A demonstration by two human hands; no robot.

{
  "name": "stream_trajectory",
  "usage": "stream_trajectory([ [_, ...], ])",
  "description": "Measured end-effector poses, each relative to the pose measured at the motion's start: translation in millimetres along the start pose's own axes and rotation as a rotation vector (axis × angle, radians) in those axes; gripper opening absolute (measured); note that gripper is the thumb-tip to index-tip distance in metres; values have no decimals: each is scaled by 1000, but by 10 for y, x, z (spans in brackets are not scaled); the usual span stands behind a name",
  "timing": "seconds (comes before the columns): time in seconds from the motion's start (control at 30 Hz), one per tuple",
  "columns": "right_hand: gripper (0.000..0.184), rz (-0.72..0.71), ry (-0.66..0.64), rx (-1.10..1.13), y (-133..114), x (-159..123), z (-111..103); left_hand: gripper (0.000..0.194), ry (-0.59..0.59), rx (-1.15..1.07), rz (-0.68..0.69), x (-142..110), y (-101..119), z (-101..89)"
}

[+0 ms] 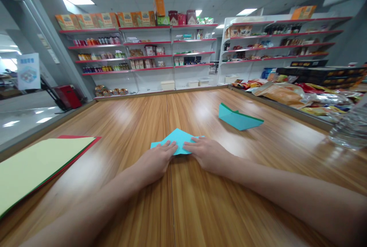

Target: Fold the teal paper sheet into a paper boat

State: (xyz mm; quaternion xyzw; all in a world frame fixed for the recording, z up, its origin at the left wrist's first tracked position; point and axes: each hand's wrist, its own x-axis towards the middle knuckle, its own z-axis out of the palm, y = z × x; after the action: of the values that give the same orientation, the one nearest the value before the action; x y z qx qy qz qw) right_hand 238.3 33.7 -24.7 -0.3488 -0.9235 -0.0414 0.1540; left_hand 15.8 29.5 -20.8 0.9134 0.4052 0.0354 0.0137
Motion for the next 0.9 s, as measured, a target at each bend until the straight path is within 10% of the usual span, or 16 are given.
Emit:
stream_trajectory([
  [0.9,24,115,-52,284,402,-7,-129,30,-53,-269,22,-71,-370,-399],
])
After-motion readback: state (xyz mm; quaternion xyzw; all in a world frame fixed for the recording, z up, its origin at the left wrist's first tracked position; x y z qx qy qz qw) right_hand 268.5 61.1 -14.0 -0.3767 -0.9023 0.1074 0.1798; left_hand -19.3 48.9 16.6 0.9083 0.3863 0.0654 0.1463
